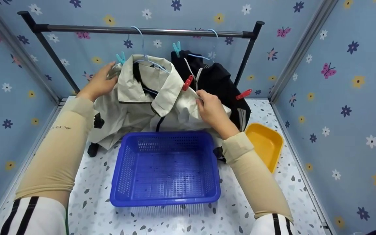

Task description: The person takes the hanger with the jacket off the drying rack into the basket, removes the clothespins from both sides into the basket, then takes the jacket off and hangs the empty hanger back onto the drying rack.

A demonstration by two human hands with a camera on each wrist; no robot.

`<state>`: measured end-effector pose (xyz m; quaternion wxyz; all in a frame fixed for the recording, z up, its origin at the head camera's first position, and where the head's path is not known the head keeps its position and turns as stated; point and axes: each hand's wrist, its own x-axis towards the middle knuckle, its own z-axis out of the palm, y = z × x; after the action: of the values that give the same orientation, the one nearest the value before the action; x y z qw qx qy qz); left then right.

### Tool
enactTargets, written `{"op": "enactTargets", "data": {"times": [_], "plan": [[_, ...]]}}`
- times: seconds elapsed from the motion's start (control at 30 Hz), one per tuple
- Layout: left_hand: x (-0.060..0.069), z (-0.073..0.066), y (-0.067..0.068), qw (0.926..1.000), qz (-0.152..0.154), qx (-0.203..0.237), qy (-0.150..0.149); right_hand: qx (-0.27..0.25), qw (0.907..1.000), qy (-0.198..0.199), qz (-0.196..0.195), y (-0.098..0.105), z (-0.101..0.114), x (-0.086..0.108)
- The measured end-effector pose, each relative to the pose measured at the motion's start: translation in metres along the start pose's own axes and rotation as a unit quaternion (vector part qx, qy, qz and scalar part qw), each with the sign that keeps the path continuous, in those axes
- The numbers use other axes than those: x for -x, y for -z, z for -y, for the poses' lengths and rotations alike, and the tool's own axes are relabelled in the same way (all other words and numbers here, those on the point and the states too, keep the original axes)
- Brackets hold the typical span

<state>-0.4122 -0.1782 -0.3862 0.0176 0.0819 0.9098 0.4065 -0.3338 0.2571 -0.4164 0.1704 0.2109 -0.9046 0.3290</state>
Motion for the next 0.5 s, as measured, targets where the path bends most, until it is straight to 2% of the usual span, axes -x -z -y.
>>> {"op": "enactTargets", "data": {"times": [0.07, 0.13, 0.2, 0.27, 0.37, 0.47, 0.5], "plan": [[0.0, 0.0, -0.001, 1.0, 0.003, 0.001, 0.003, 0.002, 1.0, -0.001, -0.002, 0.0, 0.002, -0.001], [-0.001, -0.001, -0.001, 1.0, 0.002, -0.004, 0.001, 0.0, 1.0, -0.002, -0.002, 0.004, 0.016, 0.0], [-0.002, -0.002, -0.001, 0.9999, -0.001, -0.012, 0.0, 0.0, 1.0, -0.003, -0.005, 0.003, 0.012, -0.002], [-0.002, -0.002, -0.002, 0.9997, -0.006, -0.022, -0.001, -0.002, 0.9999, -0.002, -0.011, 0.002, 0.003, -0.004], [-0.001, -0.003, -0.002, 0.9993, -0.013, -0.036, 0.001, 0.006, 0.9998, -0.001, -0.02, -0.007, -0.029, -0.011], [0.001, -0.003, -0.002, 0.9986, -0.021, -0.048, 0.001, 0.014, 0.9995, 0.005, -0.026, -0.006, -0.034, -0.014], [0.001, -0.003, -0.001, 0.9985, -0.024, -0.049, 0.001, 0.027, 0.9992, 0.007, -0.03, -0.01, -0.043, -0.017]]}}
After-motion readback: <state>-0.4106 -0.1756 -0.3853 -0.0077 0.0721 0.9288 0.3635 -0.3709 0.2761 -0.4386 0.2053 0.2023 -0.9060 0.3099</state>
